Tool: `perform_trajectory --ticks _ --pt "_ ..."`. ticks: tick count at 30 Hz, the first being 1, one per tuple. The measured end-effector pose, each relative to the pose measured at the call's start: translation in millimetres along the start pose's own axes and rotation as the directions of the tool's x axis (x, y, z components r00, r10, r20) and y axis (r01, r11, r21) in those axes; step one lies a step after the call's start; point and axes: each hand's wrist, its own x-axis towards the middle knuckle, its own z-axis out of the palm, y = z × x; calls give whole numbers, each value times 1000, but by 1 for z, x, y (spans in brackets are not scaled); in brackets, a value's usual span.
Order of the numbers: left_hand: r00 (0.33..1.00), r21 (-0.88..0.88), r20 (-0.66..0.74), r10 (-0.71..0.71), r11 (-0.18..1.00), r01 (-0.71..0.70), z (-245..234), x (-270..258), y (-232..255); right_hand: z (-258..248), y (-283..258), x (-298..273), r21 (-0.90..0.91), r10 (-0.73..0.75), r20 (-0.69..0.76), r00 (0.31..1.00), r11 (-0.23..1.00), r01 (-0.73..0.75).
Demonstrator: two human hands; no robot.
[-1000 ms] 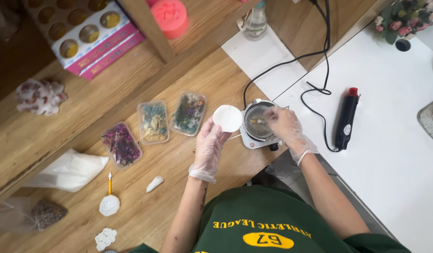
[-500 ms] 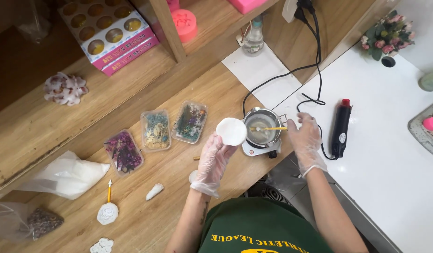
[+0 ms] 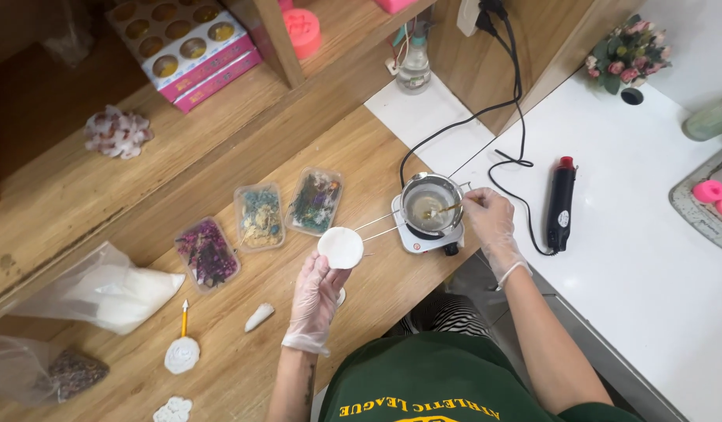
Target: Melting wax pellets on a portable electric heater and mixing in scent or dye using a small spoon.
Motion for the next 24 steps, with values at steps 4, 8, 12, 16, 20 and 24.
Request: perform_trajectory --ticks 4,8,12,16,20,24 --pt "1000 -46 -17 -6 999 5 -6 -4 -9 3 10 -8 293 -89 26 996 953 78" --pt "997 -62 50 -61 996 64 2 10 -13 6 18 -6 291 -35 -83 996 955 58" --pt "986 -8 118 -115 993 117 18 22 -10 10 15 -13 392 -6 22 1000 920 -4" --pt "981 49 136 -137 990 132 36 35 3 13 21 -9 451 16 78 997 891 -50" --pt "973 87 180 -145 988 131 41 47 3 8 19 -10 365 24 -63 998 931 0" --pt "968 97 195 -157 985 140 45 54 -2 18 27 -5 434 16 23 1000 901 -24"
